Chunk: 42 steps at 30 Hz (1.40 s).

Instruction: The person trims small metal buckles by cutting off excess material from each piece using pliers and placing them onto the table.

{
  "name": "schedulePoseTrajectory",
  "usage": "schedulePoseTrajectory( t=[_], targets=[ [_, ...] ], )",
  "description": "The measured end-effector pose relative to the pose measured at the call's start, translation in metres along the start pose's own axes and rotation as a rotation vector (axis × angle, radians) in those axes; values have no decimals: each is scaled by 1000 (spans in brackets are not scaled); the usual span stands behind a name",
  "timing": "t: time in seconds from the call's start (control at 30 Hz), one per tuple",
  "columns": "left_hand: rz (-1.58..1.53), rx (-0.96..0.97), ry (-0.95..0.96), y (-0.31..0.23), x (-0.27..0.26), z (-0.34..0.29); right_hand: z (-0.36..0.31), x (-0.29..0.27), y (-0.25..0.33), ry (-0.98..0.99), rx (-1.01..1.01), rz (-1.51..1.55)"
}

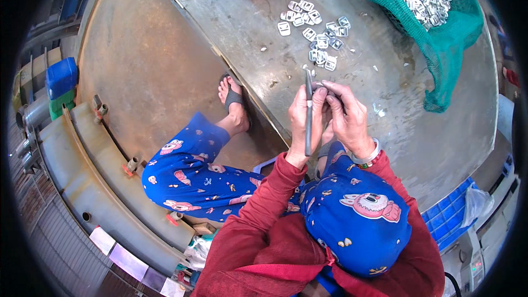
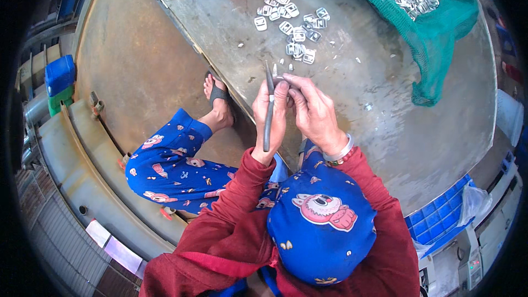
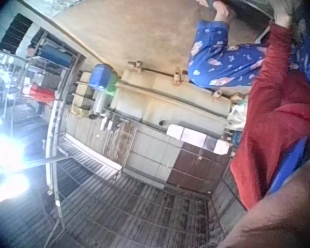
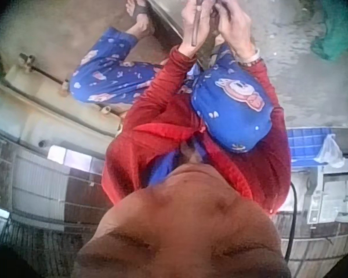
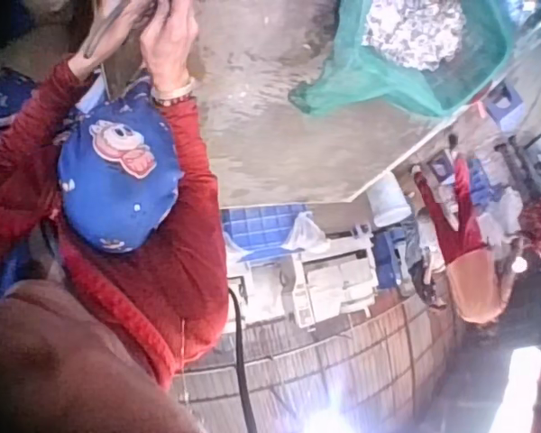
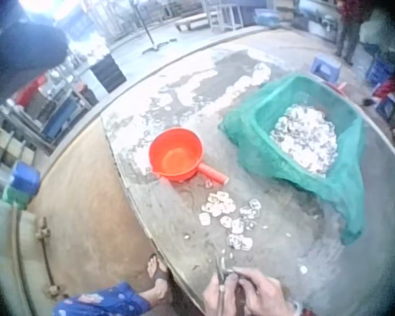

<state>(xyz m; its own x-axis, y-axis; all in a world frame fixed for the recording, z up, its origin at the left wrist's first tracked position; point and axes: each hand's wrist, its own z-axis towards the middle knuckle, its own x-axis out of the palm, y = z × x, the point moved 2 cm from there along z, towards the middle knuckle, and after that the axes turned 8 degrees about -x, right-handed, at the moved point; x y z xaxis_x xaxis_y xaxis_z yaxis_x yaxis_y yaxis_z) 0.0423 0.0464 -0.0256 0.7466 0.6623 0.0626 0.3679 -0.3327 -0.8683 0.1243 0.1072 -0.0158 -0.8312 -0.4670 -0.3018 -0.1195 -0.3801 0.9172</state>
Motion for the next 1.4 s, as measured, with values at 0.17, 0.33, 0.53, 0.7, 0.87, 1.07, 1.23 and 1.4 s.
schedulePoseTrajectory(
  t=[0.17, 0.33, 0.53, 0.7, 0.87, 1.07, 1.23, 1.4],
  targets=[
    [154, 159, 42, -25, -7, 3, 16, 2, 15, -25, 197, 179],
    [357, 428, -48, -34, -9, 1, 18, 1, 10, 44, -34, -42],
    [54, 63, -102, -29, 0, -8, 15, 0, 21, -7, -214, -48],
    [111, 240, -33, -27, 7, -5, 12, -5, 13, -108, 125, 177],
    [96, 106, -32, -34, 16, 2, 20, -13, 9, -102, 248, 242],
    [134, 194, -129, -37, 24, -2, 29, -19, 32, -111, -179, -52],
    [164, 306, -55, -29, 36, -6, 12, -29, 13, -172, 93, 55],
    [284, 477, -57, -30, 43, -5, 15, -34, 14, -277, 292, 287]
  ],
)
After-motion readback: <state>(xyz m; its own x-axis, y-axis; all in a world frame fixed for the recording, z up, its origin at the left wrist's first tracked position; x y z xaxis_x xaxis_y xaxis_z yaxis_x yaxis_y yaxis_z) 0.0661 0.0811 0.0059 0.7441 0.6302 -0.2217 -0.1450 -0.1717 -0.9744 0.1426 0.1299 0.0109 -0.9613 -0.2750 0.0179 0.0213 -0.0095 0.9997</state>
